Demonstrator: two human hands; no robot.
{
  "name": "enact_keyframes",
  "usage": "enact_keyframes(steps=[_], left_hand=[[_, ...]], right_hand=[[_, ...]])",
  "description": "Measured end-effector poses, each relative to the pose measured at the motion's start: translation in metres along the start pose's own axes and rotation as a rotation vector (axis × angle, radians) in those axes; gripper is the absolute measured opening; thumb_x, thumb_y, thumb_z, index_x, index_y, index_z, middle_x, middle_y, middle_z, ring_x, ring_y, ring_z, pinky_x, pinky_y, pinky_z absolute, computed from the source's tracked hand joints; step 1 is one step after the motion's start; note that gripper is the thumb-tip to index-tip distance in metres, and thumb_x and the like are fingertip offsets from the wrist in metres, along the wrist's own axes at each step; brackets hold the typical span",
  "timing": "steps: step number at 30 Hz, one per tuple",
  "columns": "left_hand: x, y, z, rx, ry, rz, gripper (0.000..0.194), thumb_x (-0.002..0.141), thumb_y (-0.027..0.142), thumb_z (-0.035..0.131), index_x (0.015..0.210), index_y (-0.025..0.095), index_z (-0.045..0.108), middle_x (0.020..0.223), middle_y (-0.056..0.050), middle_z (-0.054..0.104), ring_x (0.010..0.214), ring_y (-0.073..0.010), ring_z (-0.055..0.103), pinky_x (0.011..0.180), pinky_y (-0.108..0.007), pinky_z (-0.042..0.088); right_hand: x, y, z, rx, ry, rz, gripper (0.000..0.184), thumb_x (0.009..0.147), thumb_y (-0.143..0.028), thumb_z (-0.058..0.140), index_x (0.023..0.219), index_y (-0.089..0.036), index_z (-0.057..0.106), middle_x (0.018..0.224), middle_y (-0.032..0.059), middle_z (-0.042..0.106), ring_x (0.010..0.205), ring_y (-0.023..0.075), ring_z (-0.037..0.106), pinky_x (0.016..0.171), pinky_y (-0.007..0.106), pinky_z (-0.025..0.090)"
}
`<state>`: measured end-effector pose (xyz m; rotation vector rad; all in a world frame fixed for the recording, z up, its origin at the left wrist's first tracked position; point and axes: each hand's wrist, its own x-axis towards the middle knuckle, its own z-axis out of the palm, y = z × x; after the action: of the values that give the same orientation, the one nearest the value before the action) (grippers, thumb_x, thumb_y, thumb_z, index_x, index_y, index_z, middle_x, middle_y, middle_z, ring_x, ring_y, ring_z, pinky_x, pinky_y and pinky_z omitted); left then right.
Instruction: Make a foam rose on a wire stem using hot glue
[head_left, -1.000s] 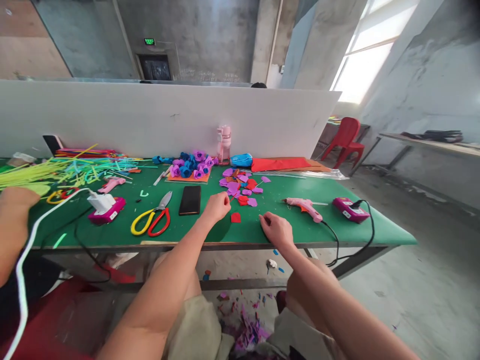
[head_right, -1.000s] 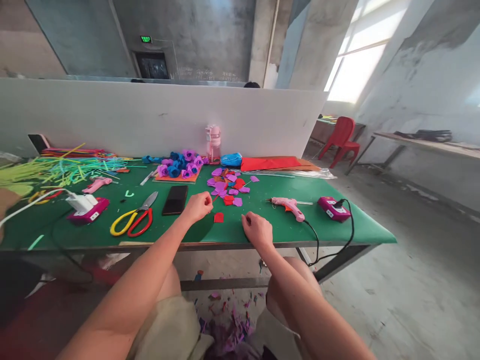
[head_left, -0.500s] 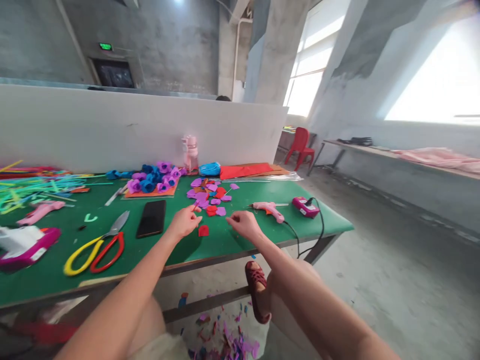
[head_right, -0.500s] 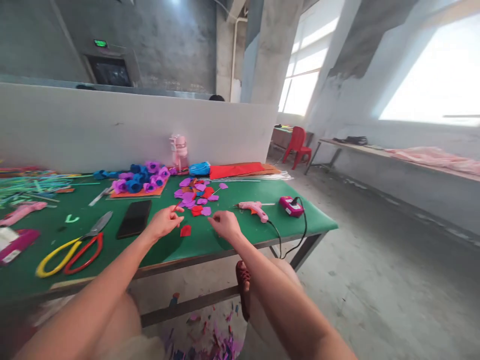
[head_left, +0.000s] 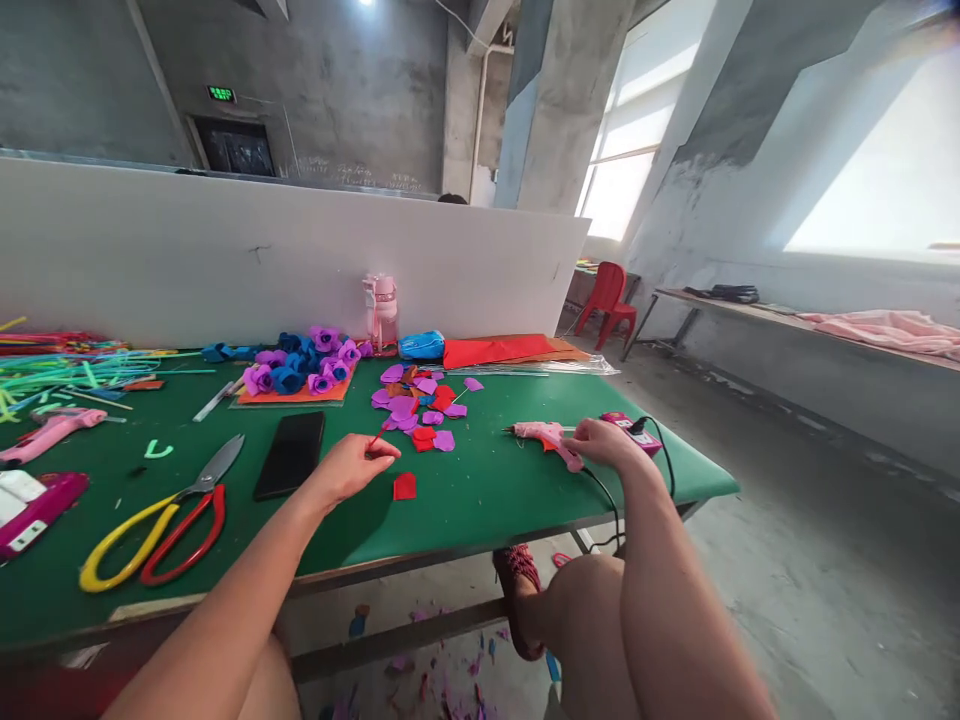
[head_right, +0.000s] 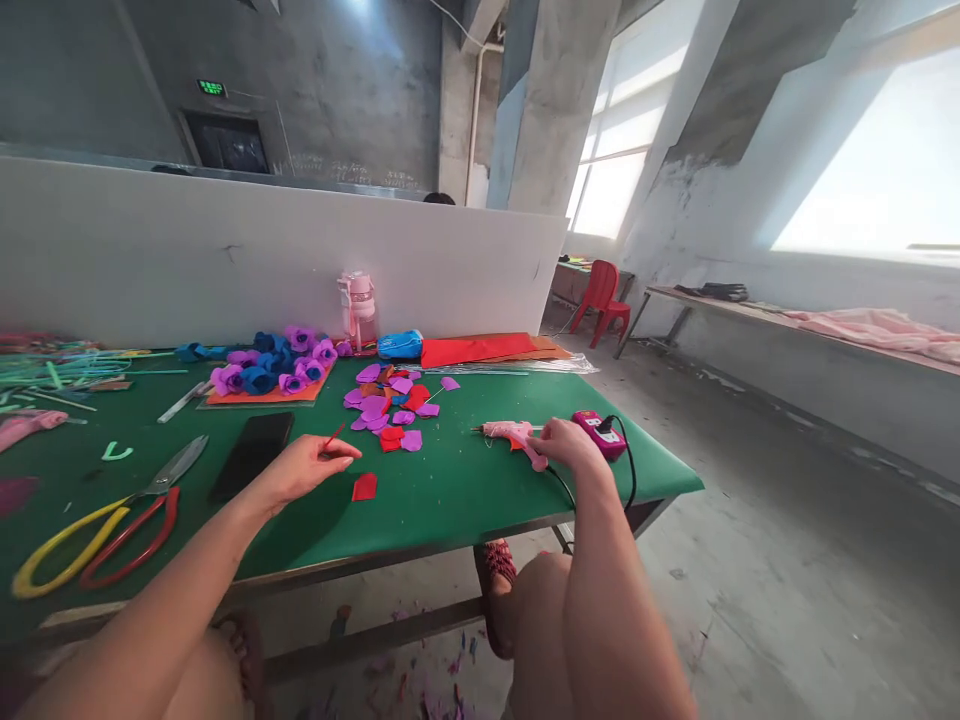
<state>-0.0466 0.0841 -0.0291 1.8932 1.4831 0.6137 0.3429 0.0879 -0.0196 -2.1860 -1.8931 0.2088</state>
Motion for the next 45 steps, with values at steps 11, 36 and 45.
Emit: enact_keyframes(steps=[11,36,45], left_hand=[[0.009,0.003,0.024,0.273,-0.048,-0.019,0.012,0.064,0.013,0.057,0.072,0.017,0.064,0.070,-0.001,0.066,0.066,-0.0135,0.059,0.056,-0.020,0.038],[-0.002,-0.009,0.009,0.137,-0.041,-0.014,0.021,0.066,0.029,0.058,0.082,0.017,0.064,0.068,-0.001,0.063,0.063,-0.0152,0.056,0.055,-0.023,0.036],[-0.002,-0.003,0.019,0.191,-0.047,-0.030,0.007,0.069,0.022,0.054,0.065,0.019,0.058,0.067,-0.001,0.063,0.063,-0.0147,0.055,0.053,-0.023,0.031]], right_hand=[[0.010,-0.024,0.035,0.049,-0.059,-0.144,0.015,0.073,-0.034,0.052,0.066,-0.021,0.049,0.068,0.0052,0.064,0.063,0.0197,0.059,0.053,0.026,0.039],[-0.017,-0.138,0.020,1.082,-0.378,-0.276,0.035,0.076,-0.053,0.055,0.074,-0.019,0.047,0.053,-0.0069,0.045,0.047,0.0073,0.042,0.049,0.021,0.040],[-0.026,-0.133,0.021,0.799,-0.385,-0.290,0.031,0.080,-0.047,0.052,0.089,-0.018,0.054,0.064,0.0004,0.061,0.057,0.0144,0.058,0.051,0.024,0.044]])
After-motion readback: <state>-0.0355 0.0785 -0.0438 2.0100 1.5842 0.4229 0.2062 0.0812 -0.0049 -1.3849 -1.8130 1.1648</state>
